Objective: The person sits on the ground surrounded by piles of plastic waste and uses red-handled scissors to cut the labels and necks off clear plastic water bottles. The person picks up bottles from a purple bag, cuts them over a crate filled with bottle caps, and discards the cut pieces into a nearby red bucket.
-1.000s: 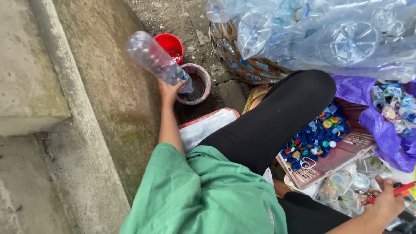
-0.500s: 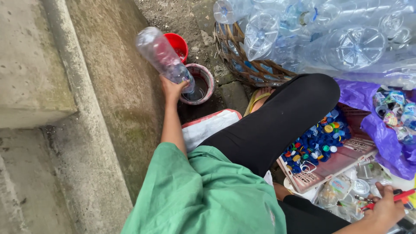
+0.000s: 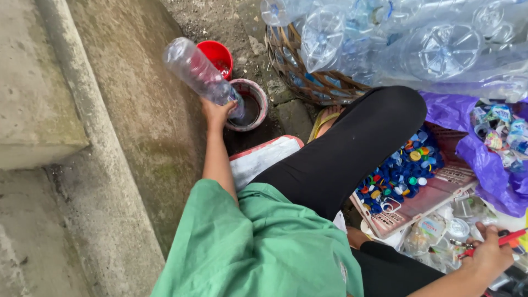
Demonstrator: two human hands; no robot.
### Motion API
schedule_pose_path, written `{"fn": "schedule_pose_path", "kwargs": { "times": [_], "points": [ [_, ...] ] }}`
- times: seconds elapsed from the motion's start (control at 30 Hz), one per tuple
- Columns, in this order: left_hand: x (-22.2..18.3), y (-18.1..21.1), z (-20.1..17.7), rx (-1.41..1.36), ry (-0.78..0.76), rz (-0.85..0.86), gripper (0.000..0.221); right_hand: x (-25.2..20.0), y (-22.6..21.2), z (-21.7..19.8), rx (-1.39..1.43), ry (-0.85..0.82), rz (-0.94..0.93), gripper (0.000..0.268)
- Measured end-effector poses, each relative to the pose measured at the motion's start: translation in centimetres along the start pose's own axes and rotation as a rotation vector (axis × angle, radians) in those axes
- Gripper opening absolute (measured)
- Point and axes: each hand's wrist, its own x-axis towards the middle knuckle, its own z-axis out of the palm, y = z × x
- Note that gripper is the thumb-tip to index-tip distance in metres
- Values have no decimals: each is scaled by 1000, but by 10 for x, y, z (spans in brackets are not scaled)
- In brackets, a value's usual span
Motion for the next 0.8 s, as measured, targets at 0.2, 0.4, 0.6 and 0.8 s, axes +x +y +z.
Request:
{"fn": "schedule_pose_path", "kwargs": {
  "times": [0.2,0.4,0.6,0.8],
  "points": [
    [-9,30,-17,179,-48,-110,105,-5,-3,1,30,22,35,18],
    [8,16,-13,218,-5,-15,107,-6,-5,-2,5,0,53,20],
    [3,124,-50,-460,-12,-338,78,4,2,-6,17,45,22,18],
    [48,218,-82,-29,44,0,96,0,-2,-11,72,47,-24,20]
  ]
}}
